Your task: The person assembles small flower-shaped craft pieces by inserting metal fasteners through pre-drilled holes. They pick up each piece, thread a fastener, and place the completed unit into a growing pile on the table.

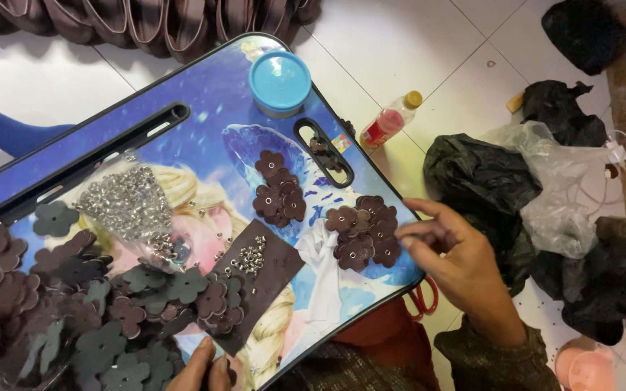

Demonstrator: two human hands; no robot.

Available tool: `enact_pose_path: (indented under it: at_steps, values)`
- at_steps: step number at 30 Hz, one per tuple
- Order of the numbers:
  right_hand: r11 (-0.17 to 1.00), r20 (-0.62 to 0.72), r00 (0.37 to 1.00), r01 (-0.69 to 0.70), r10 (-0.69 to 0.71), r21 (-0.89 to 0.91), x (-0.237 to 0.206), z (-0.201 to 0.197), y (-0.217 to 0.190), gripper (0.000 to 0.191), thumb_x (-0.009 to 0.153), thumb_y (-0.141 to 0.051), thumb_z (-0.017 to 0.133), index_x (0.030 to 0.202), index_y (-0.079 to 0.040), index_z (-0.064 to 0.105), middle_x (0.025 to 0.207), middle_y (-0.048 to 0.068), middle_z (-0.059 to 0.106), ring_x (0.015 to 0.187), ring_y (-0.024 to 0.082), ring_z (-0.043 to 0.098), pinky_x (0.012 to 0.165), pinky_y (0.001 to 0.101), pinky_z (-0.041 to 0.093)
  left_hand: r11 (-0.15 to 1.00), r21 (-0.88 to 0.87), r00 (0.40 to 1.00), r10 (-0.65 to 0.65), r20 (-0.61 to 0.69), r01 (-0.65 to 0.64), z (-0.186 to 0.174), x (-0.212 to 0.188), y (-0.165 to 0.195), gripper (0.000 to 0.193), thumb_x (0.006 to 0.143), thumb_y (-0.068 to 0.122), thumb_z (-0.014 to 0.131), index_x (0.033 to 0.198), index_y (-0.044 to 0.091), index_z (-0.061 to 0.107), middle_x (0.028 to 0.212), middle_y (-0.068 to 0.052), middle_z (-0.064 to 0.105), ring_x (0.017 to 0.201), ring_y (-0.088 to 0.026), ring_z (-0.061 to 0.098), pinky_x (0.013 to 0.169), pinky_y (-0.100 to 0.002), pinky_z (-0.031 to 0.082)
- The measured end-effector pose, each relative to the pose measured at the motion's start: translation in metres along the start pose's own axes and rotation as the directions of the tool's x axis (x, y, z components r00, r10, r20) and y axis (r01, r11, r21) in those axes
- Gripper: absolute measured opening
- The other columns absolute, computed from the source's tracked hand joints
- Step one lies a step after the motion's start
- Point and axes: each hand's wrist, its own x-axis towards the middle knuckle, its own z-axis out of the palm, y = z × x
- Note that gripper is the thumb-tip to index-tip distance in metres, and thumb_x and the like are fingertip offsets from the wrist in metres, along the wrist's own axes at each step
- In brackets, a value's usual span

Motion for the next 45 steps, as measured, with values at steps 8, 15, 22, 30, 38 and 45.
enact_pose_path:
  at_steps: [8,15,22,30,38,45]
  values:
    - [0.971,-0.219,0.947,0.222,-0.236,-0.088,-0.021,0.012,-0.024,0.029,0.097,0.000,0.065,0.125,0.000,0.067,0.108,0.008,0.075,0.097,0.011,0.069,0.085,0.0243,0.055,0.978,0.190,0.992,0.100,-0.074,-0.085,0.005,-0.004,0.031,0.028,0.086,0.003,0.073,0.114,-0.002,0.071,0.073,-0.014,0.071,0.063,-0.016,0.069,0.064,-0.031,0.056]
    - [0.762,0.259,0.808,0.587,-0.529,-0.275,-0.033,0.070,-0.049,0.022,0.084,0.002,0.074,0.105,-0.001,0.072,0.100,0.010,0.073,0.088,0.020,0.074,0.076,0.0278,0.058,0.713,0.603,0.909,0.415,0.049,-0.358,-0.016,0.007,0.142,0.030,0.076,0.014,0.080,0.106,0.013,0.079,0.080,-0.003,0.076,0.060,-0.013,0.067,0.057,-0.031,0.050]
    - [0.656,0.336,0.736,0.677,-0.588,-0.334,-0.026,0.110,-0.059,0.020,0.082,-0.002,0.078,0.101,-0.002,0.072,0.095,0.010,0.070,0.087,0.026,0.069,0.075,0.0344,0.056,0.622,0.686,0.882,0.466,0.063,-0.378,-0.020,0.018,0.194,0.027,0.079,0.022,0.084,0.105,0.017,0.079,0.083,0.009,0.074,0.062,-0.004,0.065,0.054,-0.027,0.044]
    - [0.558,0.362,0.665,0.746,-0.654,-0.363,-0.020,0.130,-0.070,0.017,0.081,-0.006,0.081,0.095,-0.004,0.071,0.090,0.008,0.069,0.083,0.026,0.068,0.071,0.0356,0.054,0.533,0.790,0.872,0.490,0.002,-0.302,-0.043,0.018,0.223,0.026,0.077,0.015,0.084,0.103,0.020,0.083,0.088,0.007,0.073,0.064,-0.009,0.056,0.063,-0.024,0.045]
    - [0.506,0.388,0.647,0.759,-0.656,-0.411,-0.021,0.135,-0.070,0.015,0.081,-0.006,0.080,0.091,-0.004,0.069,0.085,0.008,0.067,0.078,0.027,0.065,0.067,0.0379,0.051,0.664,0.739,0.937,0.319,-0.141,-0.115,-0.035,0.017,0.246,0.026,0.076,0.023,0.086,0.102,0.022,0.082,0.091,0.004,0.064,0.074,-0.015,0.057,0.074,-0.028,0.045]
    - [0.433,0.385,0.586,0.800,-0.713,-0.416,-0.021,0.140,-0.067,0.018,0.078,-0.003,0.079,0.093,-0.004,0.069,0.085,0.008,0.064,0.077,0.027,0.064,0.066,0.0384,0.050,0.637,0.746,0.919,0.383,-0.090,-0.193,-0.021,0.037,0.260,0.026,0.080,0.027,0.082,0.105,0.020,0.080,0.100,0.005,0.067,0.085,-0.017,0.058,0.075,-0.032,0.044]
